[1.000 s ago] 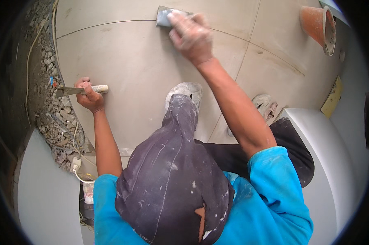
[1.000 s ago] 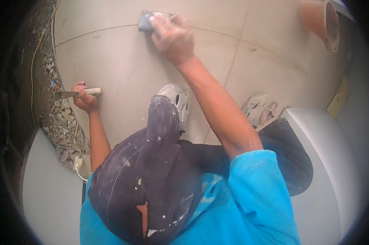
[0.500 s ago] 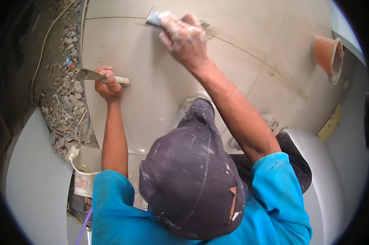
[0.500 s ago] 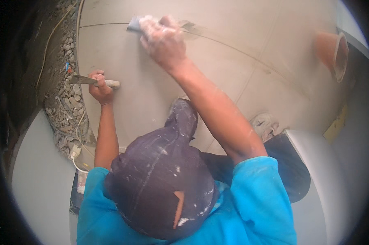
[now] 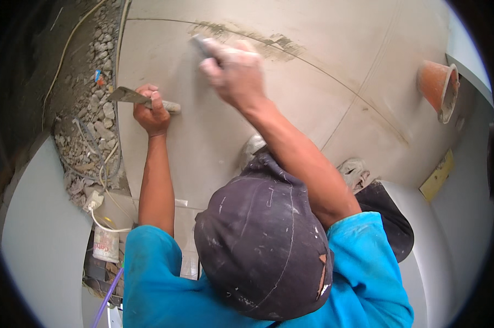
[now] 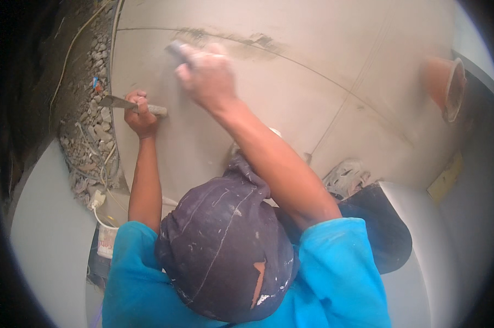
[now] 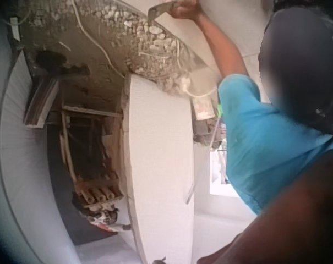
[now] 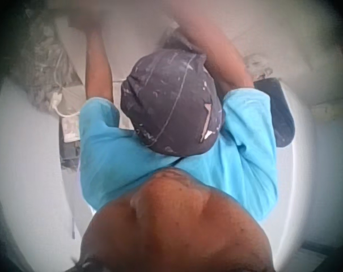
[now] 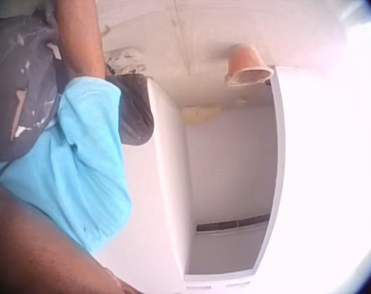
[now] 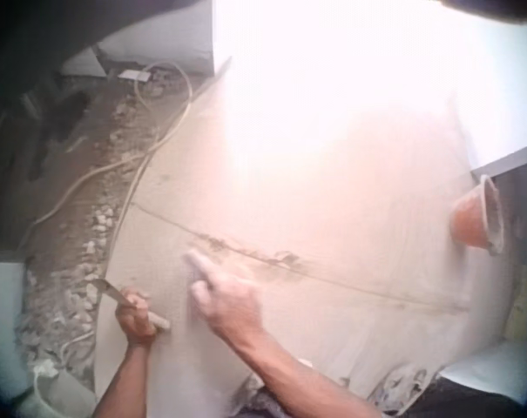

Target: The person kneels on a tiled floor and uses a small trowel to apply grout into the gaps between tiles. They then use a cloth to wipe away excess grout from the tile surfaces, repeating the process across the visible area.

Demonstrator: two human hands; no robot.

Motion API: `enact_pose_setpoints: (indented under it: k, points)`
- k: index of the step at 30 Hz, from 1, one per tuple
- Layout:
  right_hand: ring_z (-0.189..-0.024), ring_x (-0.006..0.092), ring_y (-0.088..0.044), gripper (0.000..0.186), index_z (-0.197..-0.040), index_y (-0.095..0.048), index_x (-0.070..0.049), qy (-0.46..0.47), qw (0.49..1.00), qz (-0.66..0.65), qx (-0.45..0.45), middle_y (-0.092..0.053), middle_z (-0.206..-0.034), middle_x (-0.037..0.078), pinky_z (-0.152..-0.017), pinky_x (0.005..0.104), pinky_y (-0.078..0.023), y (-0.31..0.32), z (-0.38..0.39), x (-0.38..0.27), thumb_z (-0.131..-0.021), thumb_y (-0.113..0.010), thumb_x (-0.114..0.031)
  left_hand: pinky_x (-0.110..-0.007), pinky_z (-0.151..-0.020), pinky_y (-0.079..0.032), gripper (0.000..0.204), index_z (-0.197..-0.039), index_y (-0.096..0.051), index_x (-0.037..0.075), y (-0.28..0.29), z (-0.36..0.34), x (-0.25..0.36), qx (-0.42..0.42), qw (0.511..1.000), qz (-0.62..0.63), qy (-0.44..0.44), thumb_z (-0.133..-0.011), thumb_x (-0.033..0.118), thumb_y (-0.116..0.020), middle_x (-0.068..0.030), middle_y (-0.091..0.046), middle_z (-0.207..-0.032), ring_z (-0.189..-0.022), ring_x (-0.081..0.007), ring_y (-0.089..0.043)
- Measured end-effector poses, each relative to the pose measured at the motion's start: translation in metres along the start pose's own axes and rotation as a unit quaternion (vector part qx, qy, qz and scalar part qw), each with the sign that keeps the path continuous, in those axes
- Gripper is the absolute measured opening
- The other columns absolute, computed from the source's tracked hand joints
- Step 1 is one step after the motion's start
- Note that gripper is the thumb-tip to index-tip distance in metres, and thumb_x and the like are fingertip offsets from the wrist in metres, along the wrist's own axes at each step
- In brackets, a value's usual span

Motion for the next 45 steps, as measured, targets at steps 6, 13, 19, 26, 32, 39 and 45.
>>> enact_pose_setpoints:
  k: [6, 13, 19, 26, 32, 39, 45]
  points:
    - [-0.054, 0.0287, -0.059, 0.031, -0.107, -0.073, -0.009, -0.285, 0.948, 0.089, 0.113, -0.063, -0.064, 0.016, -0.050, 0.0431, -0.048, 0.119, 0.050, 0.135, -0.080, -0.065, -0.023, -0.038, -0.073, -0.046, 0.022, -0.075, -0.049, 0.003, 0.002, 0.002, 0.000, -0.017, 1.000, -0.002, 0.014, -0.091, 0.018, -0.053, -0.0132, -0.059, -0.082, -0.077, -0.0263, -0.057]
    - [-0.063, 0.0339, -0.064, 0.034, -0.102, -0.072, -0.004, -0.156, 0.986, 0.063, 0.012, -0.068, -0.073, 0.017, -0.062, 0.0453, -0.051, 0.009, -0.003, 0.040, -0.076, -0.067, -0.026, -0.037, -0.073, -0.046, 0.023, -0.074, -0.050, 0.003, 0.001, 0.002, -0.005, 0.003, 1.000, 0.007, 0.026, -0.089, 0.020, -0.056, -0.0131, -0.060, -0.083, -0.077, -0.0270, -0.057]
    - [-0.061, 0.0326, -0.064, 0.027, -0.090, -0.071, -0.004, -0.049, 0.999, -0.022, 0.005, -0.065, -0.066, 0.014, -0.060, 0.0437, -0.051, -0.066, -0.055, -0.037, -0.077, -0.065, -0.027, -0.040, -0.071, -0.047, 0.022, -0.073, -0.054, 0.004, -0.001, -0.001, -0.001, -0.002, 0.999, -0.019, 0.045, -0.088, 0.020, -0.057, -0.0142, -0.061, -0.084, -0.078, -0.0307, -0.060]
    - [-0.065, 0.0288, -0.063, 0.027, -0.097, -0.073, -0.006, -0.026, 0.997, -0.070, 0.001, -0.066, -0.067, 0.012, -0.068, 0.0411, -0.052, -0.038, -0.073, -0.022, -0.078, -0.066, -0.024, -0.042, -0.070, -0.049, 0.019, -0.079, -0.058, 0.006, 0.004, 0.006, -0.004, 0.009, 0.999, -0.033, 0.021, -0.086, 0.024, -0.062, -0.0112, -0.063, -0.083, -0.077, -0.0329, -0.061]
    - [-0.083, 0.0251, -0.063, 0.033, -0.109, -0.069, -0.009, 0.162, 0.986, -0.033, -0.018, -0.071, -0.085, 0.011, -0.077, 0.0360, -0.052, -0.074, -0.104, -0.068, -0.077, -0.066, -0.018, -0.043, -0.069, -0.050, 0.020, -0.085, -0.062, 0.006, 0.007, 0.006, -0.007, 0.023, 0.999, -0.021, 0.035, -0.084, 0.025, -0.064, -0.0110, -0.064, -0.084, -0.077, -0.0338, -0.062]
    - [-0.090, 0.0265, -0.063, 0.028, -0.105, -0.071, -0.009, 0.345, 0.928, 0.135, -0.040, -0.069, -0.093, 0.013, -0.078, 0.0374, -0.050, -0.134, -0.062, -0.096, -0.080, -0.059, -0.014, -0.044, -0.069, -0.051, 0.021, -0.090, -0.064, 0.005, 0.001, 0.010, -0.014, 0.002, 0.999, -0.038, 0.036, -0.082, 0.024, -0.065, -0.0117, -0.065, -0.084, -0.077, -0.0352, -0.062]
    - [-0.080, 0.0300, -0.065, 0.030, -0.108, -0.068, -0.012, 0.083, 0.976, 0.128, -0.156, -0.070, -0.084, 0.014, -0.082, 0.0385, -0.051, -0.080, -0.116, -0.081, -0.078, -0.067, -0.019, -0.037, -0.070, -0.049, 0.017, -0.082, -0.057, 0.008, 0.002, 0.010, -0.013, 0.026, 0.999, -0.025, 0.038, -0.086, 0.023, -0.063, -0.0092, -0.063, -0.086, -0.077, -0.0283, -0.062]
Point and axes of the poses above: each hand's wrist, its own z-axis away from the middle knuckle, its own y-axis out of the back of the hand, x = y × z, the point moved 6 cm from there along -z, towards the middle knuckle
